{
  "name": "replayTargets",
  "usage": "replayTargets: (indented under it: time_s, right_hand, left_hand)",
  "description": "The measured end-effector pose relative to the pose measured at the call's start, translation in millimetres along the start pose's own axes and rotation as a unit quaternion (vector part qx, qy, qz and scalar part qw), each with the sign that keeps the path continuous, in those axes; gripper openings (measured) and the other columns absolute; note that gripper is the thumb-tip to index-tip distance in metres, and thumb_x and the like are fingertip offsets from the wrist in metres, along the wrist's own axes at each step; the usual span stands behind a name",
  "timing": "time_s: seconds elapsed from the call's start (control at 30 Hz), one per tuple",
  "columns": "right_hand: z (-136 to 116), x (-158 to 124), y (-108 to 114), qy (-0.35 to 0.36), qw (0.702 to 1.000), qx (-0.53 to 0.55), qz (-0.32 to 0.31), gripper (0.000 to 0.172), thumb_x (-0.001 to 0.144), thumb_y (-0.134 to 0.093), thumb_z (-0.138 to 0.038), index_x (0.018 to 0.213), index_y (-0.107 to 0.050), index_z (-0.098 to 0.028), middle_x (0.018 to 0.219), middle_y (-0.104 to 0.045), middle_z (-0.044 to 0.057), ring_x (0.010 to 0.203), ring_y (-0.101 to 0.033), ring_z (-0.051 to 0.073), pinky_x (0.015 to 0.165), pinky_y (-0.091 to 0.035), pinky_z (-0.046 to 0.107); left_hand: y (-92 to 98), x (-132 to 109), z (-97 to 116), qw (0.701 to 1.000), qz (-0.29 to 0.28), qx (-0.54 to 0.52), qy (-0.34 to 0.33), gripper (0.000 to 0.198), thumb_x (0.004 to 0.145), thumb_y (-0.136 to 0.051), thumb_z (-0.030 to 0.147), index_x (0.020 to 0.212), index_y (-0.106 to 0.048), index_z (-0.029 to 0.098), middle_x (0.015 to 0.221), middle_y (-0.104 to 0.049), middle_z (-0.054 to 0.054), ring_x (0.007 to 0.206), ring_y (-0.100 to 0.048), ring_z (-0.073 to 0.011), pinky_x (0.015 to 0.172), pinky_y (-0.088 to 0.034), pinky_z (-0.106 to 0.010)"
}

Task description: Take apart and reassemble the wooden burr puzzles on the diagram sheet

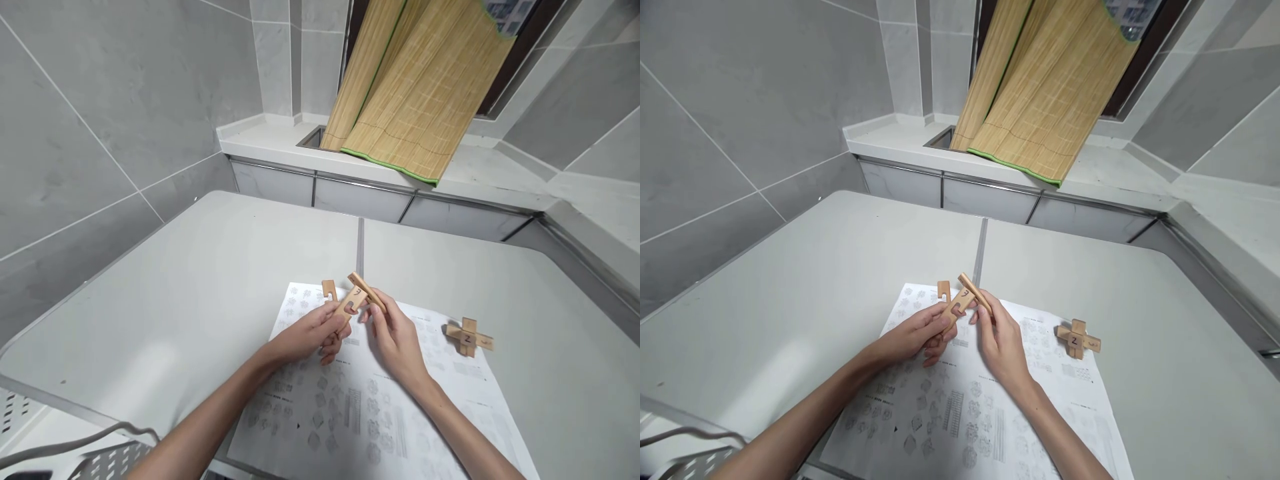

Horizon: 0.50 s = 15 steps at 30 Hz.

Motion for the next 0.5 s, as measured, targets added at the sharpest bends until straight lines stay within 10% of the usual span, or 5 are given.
replayTargets:
  time_s: [0.5]
  right_hand:
    - [-11.6, 4.4, 6.9, 0.135, 0.983, -0.100, -0.076, 0.043, 0.111, -0.039, -0.025, 0.150, -0.057, -0.026, 0.092, -0.069, 0.004, 0.082, -0.066, 0.021, 0.080, -0.053, 0.032]
  left_hand:
    - [-1.3, 5.1, -12.3, 0.999, -0.039, -0.012, -0.003, 0.035, 0.104, -0.055, 0.052, 0.114, -0.054, 0.019, 0.083, -0.044, 0.004, 0.057, -0.033, -0.0073, 0.061, -0.048, -0.030]
Point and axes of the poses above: each hand's wrist, its own x-axis towards the middle knuckle, its own y-axis out of the back of the hand, z = x × y, the point moved 9 cm from there along x, towards the middle knuckle
